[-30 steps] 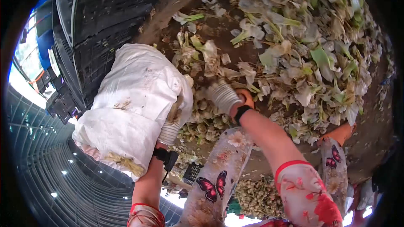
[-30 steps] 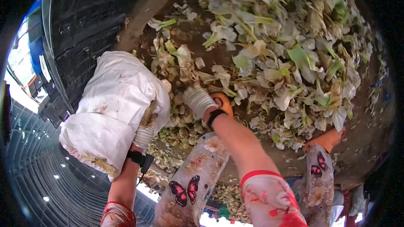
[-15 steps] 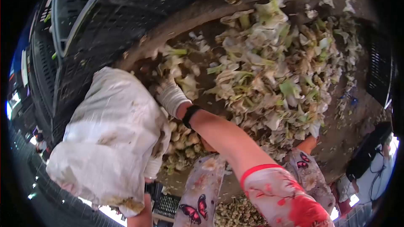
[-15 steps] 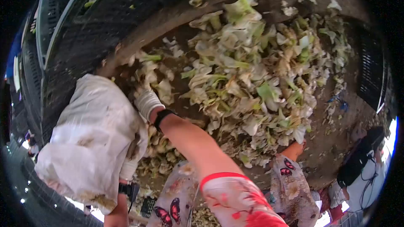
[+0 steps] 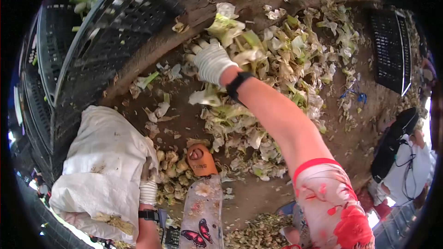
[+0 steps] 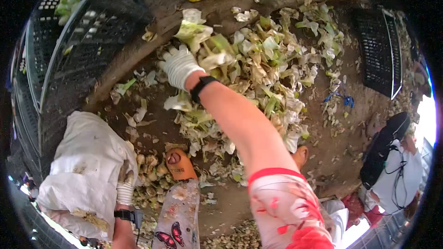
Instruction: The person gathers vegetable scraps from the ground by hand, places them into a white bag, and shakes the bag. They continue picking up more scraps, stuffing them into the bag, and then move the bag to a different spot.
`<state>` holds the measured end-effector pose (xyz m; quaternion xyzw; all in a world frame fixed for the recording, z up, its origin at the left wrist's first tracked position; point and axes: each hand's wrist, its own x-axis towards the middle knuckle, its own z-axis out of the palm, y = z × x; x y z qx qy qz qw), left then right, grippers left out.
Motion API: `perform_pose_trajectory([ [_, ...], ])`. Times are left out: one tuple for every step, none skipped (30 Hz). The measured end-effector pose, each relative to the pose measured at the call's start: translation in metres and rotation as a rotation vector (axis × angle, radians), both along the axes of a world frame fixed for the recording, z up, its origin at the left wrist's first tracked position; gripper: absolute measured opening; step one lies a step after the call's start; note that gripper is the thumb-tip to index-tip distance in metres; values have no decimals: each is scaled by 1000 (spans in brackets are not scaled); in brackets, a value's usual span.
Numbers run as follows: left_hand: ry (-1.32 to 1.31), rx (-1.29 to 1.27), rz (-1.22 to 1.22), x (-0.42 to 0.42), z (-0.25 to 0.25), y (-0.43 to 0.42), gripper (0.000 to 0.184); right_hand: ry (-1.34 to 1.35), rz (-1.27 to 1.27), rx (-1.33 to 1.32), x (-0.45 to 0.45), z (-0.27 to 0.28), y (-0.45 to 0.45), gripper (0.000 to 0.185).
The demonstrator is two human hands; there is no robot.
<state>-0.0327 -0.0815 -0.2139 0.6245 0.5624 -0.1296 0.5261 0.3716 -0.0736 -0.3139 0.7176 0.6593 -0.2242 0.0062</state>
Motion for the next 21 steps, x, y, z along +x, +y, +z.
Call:
perform_pose_trajectory([
  [4, 209, -129, -16, -13, -6, 37, -34, -75, 12, 9, -35, 0, 37],
  [16, 258, -139, -15, -13, -8, 37, -73, -146, 9, 18, -44, -7, 34],
  [23, 298, -141, -13, -14, -14, 36, -8, -253, -10, 30, -51, -28, 31],
  [25, 333, -141, -7, -16, -22, 36, 51, -360, -33, 45, -37, -53, 29],
  [53, 231, 59, 18, -5, -36, 37, 95, -396, -51, 51, -24, -79, 25],
  [30, 178, 60, 31, -3, -49, 39, 77, -455, -123, 54, -27, -100, 28],
  [3, 132, 62, 44, -2, -58, 41, 19, -472, -59, 56, -17, -122, 28],
  [-26, 93, 61, 61, -2, -65, 43, -41, -489, 13, 57, -4, -141, 28],
  [45, 97, 35, 92, 6, -72, 48, 65, -404, 113, 62, 14, -156, 28],
  [97, 114, -38, 103, -5, -76, 59, 176, -319, 204, 72, 34, -168, 28],
  [97, -56, 189, 122, -12, -77, 64, 291, -320, 51, 96, 62, -167, 36],
  [103, -227, 415, 141, -21, -79, 70, 408, -440, 120, 123, 71, -173, 37],
  [232, -388, 551, 139, -52, -78, 76, 528, -552, 202, 149, 80, -179, 39],
  [275, -449, 651, 159, -63, -77, 79, 629, -789, 519, 178, 67, -192, 37],
  [321, -503, 754, 179, -73, -77, 82, 315, -756, 448, 219, 39, -200, 39],
  [275, -456, 823, 226, -60, -85, 81, 338, -830, 373, 233, 14, -203, 40],
  [230, -424, 837, 249, -69, -94, 81, 358, -903, 295, 247, -11, -207, 42],
  [188, -397, 845, 266, -77, -102, 81, 713, -1091, 206, 237, -28, -211, 43],
  [75, -565, 750, 282, -73, -105, 85, 517, -804, -121, 229, -33, -214, 42],
  [-51, -729, 654, 300, -72, -107, 89, 445, -771, -15, 187, -30, -215, 38],
  [-23, -481, 804, 317, -90, -123, 89, 363, -740, 88, 145, -25, -216, 35],
])
